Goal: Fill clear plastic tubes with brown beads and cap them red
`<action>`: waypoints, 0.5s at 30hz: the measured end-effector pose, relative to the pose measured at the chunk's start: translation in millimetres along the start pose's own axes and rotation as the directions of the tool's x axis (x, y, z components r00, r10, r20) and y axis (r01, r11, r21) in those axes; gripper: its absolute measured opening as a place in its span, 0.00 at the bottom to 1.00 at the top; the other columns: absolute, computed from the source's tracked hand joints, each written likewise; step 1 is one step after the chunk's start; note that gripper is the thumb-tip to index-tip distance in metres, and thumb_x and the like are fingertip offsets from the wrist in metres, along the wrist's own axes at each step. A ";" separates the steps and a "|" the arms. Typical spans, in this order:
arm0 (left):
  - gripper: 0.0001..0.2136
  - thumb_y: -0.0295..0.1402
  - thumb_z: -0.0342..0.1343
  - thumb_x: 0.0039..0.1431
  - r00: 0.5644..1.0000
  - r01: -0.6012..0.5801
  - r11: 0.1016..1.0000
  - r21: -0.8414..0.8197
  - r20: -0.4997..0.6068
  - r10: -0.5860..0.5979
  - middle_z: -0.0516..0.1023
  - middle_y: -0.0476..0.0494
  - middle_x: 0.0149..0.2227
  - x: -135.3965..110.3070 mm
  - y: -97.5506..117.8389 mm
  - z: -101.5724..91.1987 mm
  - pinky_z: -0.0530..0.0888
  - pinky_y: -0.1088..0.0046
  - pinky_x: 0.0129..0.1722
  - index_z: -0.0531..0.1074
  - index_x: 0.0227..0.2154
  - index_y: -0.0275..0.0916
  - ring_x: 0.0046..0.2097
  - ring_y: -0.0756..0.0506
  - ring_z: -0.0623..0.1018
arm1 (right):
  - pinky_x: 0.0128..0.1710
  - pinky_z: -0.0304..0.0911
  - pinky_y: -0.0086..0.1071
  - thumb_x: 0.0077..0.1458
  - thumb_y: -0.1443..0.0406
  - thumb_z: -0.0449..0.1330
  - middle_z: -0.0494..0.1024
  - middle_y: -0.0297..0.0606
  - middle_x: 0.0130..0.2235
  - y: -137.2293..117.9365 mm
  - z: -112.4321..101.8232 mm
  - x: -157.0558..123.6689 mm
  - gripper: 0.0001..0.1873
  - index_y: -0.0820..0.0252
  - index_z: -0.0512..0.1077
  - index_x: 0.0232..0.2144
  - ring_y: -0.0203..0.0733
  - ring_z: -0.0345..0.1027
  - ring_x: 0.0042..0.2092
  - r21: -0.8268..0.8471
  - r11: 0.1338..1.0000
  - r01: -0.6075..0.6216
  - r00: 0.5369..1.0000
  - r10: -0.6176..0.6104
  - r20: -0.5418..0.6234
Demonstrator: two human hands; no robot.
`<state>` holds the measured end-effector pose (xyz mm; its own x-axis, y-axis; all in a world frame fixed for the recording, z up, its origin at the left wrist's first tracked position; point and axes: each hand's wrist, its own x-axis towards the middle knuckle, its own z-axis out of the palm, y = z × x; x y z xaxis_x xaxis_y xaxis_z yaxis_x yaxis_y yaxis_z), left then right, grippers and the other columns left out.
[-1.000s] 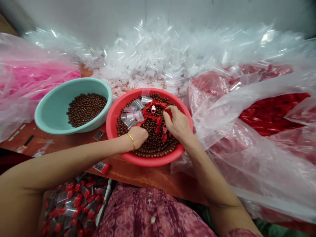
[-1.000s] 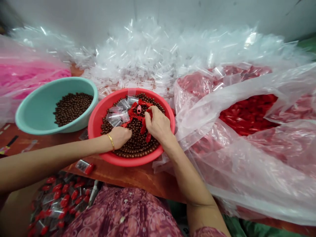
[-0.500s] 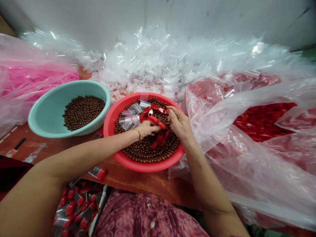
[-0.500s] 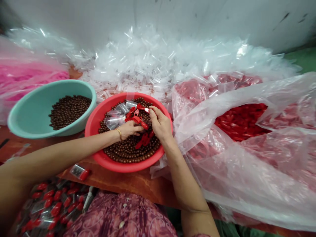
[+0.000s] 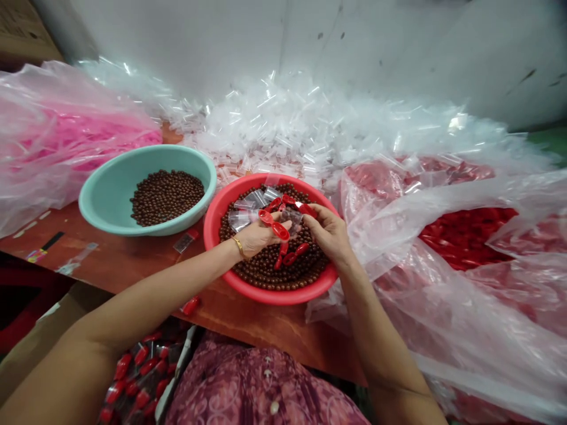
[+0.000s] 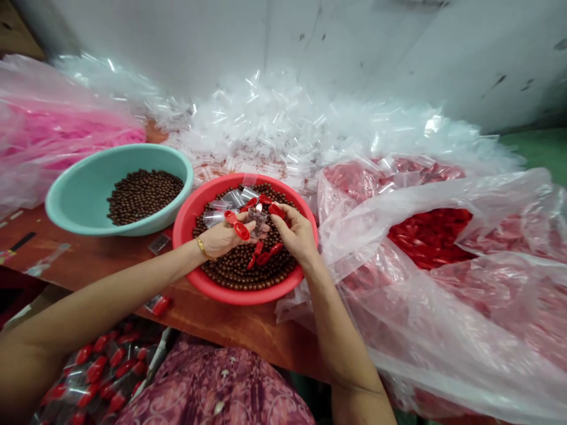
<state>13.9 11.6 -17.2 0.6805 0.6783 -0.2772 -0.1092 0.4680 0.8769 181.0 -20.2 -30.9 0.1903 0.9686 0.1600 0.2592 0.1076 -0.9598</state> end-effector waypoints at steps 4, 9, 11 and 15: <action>0.19 0.32 0.63 0.49 0.995 -0.025 1.000 -0.008 0.091 0.026 0.79 0.41 0.40 1.5 2.1 -4.2 0.73 0.67 0.47 0.67 0.45 0.37 0.42 0.47 0.79 | 0.16 0.51 0.25 0.44 0.57 0.62 0.64 0.22 0.20 -7.5 -2.0 -4.3 0.15 0.54 0.60 0.31 0.28 0.53 0.17 0.141 0.983 -0.116 0.993 0.114 0.023; 0.25 0.30 0.68 0.40 0.985 -0.126 0.990 0.060 0.129 0.117 0.79 0.41 0.39 14.0 2.9 -11.7 0.73 0.67 0.47 0.69 0.43 0.35 0.41 0.47 0.78 | 0.14 0.47 0.25 0.43 0.55 0.63 0.66 0.22 0.19 -11.2 -3.3 -4.3 0.18 0.55 0.62 0.32 0.28 0.52 0.15 0.183 0.970 -0.157 0.985 0.140 0.104; 0.25 0.30 0.68 0.39 0.974 -0.194 0.979 0.057 0.135 0.185 0.78 0.41 0.40 17.6 4.3 -12.5 0.72 0.65 0.48 0.69 0.43 0.34 0.42 0.47 0.78 | 0.14 0.45 0.25 0.44 0.53 0.62 0.63 0.22 0.18 -11.8 -2.6 -4.1 0.19 0.56 0.63 0.34 0.27 0.48 0.15 0.175 0.969 -0.176 0.982 0.159 0.105; 0.25 0.32 0.67 0.40 0.950 -0.294 0.952 0.089 0.133 0.282 0.78 0.42 0.39 20.6 5.9 -12.2 0.71 0.62 0.51 0.70 0.44 0.33 0.45 0.45 0.76 | 0.14 0.46 0.25 0.48 0.48 0.55 0.59 0.23 0.20 -10.1 -2.6 -1.7 0.19 0.56 0.64 0.33 0.27 0.46 0.16 0.224 0.948 -0.225 0.973 0.205 0.110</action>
<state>18.4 35.3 -22.5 0.7120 0.7013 0.0355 -0.2400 0.1954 0.9509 180.5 -23.5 -20.9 0.1338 0.9888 -0.0664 -0.0088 -0.0658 -0.9978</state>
